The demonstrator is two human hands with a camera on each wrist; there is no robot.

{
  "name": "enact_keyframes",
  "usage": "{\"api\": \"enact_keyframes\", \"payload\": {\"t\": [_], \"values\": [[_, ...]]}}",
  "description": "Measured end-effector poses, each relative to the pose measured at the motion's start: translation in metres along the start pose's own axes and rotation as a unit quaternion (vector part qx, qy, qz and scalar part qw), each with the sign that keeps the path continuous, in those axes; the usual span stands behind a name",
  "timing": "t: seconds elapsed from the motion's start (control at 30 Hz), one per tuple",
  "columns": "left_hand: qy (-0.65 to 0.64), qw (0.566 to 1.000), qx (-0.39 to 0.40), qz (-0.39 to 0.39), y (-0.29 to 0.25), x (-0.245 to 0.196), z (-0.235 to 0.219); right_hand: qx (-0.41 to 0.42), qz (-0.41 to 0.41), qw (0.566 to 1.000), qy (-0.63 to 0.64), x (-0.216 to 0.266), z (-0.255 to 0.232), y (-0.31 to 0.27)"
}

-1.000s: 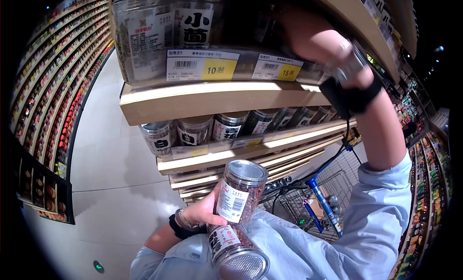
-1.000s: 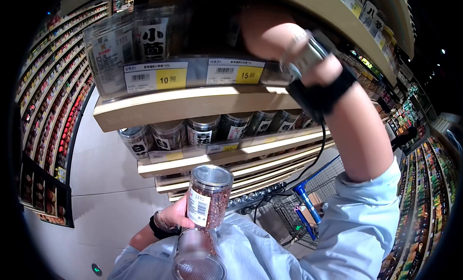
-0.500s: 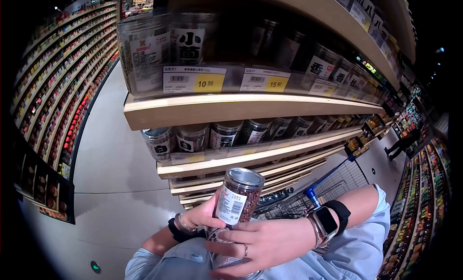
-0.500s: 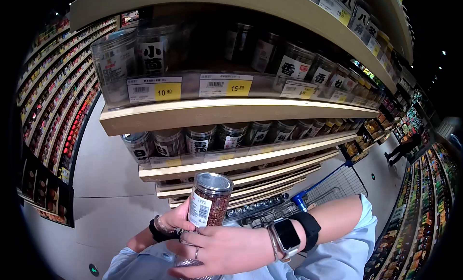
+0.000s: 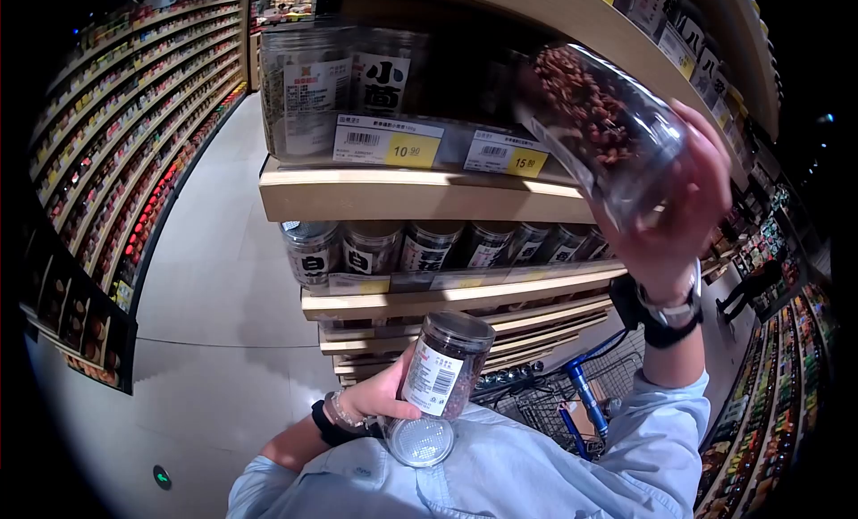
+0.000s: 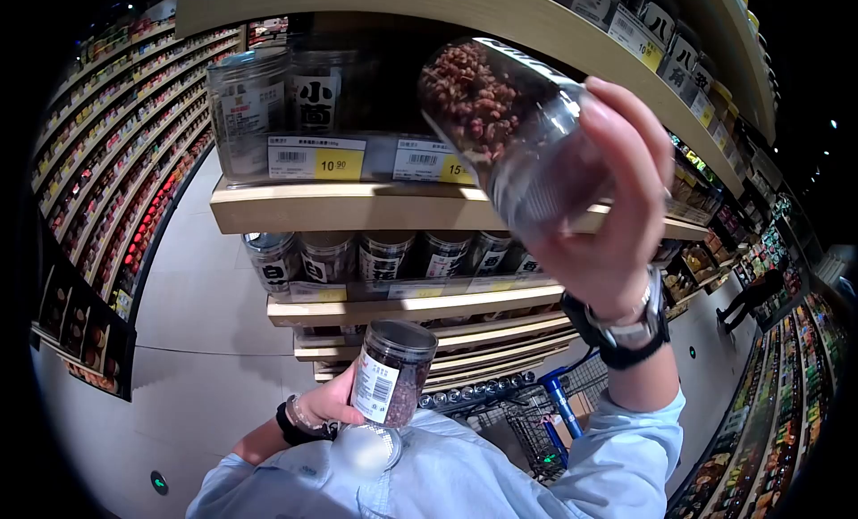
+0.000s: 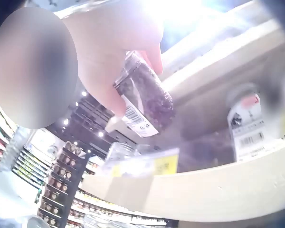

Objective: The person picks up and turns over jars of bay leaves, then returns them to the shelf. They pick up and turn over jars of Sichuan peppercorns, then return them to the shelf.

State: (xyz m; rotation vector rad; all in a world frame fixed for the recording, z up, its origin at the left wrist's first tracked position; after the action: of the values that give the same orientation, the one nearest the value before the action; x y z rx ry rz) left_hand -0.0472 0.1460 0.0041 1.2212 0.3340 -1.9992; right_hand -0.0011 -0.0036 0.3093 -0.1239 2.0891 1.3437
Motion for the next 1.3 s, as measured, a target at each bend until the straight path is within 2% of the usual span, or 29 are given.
{"api": "enact_keyframes", "payload": {"t": [0.03, 0.1, 0.13, 0.2, 0.3, 0.33, 0.5, 0.57, 0.7, 0.73, 0.77, 0.83, 0.87, 0.93, 1.13, 1.27, 1.3], "values": [[-0.001, 1.000, -0.001, 0.007, 0.000, 0.001, 0.000, 0.052, 0.014, 0.997, -0.050, -0.004, 0.004, 0.000], [0.003, 1.000, -0.003, 0.011, -0.002, -0.003, 0.002, 0.011, 0.065, 0.997, -0.035, -0.007, 0.016, -0.009], [0.007, 1.000, -0.004, 0.015, -0.002, -0.005, 0.003, 0.011, 0.063, 0.997, -0.033, -0.007, 0.021, -0.012], [0.003, 1.000, -0.009, 0.016, -0.004, -0.007, 0.005, 0.008, 0.135, 0.987, -0.092, -0.014, 0.027, -0.018], [0.003, 1.000, -0.015, 0.015, -0.006, -0.007, 0.005, 0.012, 0.120, 0.990, -0.075, -0.019, 0.037, -0.014], [0.005, 1.000, -0.015, 0.015, -0.007, -0.007, 0.005, -0.001, 0.152, 0.988, -0.031, -0.029, 0.040, -0.021], [0.004, 0.999, -0.013, 0.034, -0.009, -0.010, 0.005, 0.014, 0.177, 0.984, -0.002, -0.035, 0.052, -0.015], [-0.003, 0.999, -0.016, 0.046, -0.009, -0.009, 0.003, 0.028, 0.240, 0.970, 0.021, -0.045, 0.059, -0.018], [-0.014, 0.999, -0.009, 0.040, -0.010, -0.005, 0.002, 0.115, 0.274, 0.954, -0.027, -0.062, 0.074, -0.015], [-0.020, 0.999, -0.009, 0.032, -0.010, -0.005, 0.003, 0.183, 0.322, 0.927, -0.067, -0.067, 0.077, -0.015], [-0.021, 0.999, -0.008, 0.032, -0.010, -0.005, 0.004, 0.184, 0.322, 0.926, -0.068, -0.071, 0.079, -0.016], [-0.033, 0.999, -0.005, 0.033, -0.010, -0.006, 0.005, 0.213, 0.203, 0.942, -0.159, -0.070, 0.084, -0.010], [-0.034, 0.999, -0.005, 0.033, -0.010, -0.006, 0.005, 0.214, 0.202, 0.942, -0.159, -0.071, 0.084, -0.010], [-0.031, 0.999, -0.009, 0.028, -0.010, -0.004, 0.004, 0.279, 0.179, 0.910, -0.250, -0.073, 0.087, -0.008], [-0.012, 1.000, 0.007, 0.011, -0.014, -0.009, 0.008, 0.362, 0.206, 0.871, -0.260, -0.086, 0.090, -0.007], [-0.005, 1.000, 0.001, 0.008, -0.014, -0.006, 0.004, 0.354, 0.201, 0.879, -0.250, -0.082, 0.090, -0.002], [-0.005, 1.000, 0.002, 0.011, -0.014, -0.007, 0.005, 0.372, 0.220, 0.868, -0.243, -0.085, 0.092, -0.003]]}}
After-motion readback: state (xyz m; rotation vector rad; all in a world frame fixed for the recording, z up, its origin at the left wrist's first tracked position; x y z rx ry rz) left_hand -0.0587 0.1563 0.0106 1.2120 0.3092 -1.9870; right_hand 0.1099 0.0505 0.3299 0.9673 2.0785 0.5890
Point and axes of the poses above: each hand's wrist, its own y-axis towards the middle knuckle, its own z-axis out of the palm, x = y × z, the point moved 6 cm from there along y, towards the middle knuckle, and after that the axes turned 7 degrees about -z, right-handed, at the moved point
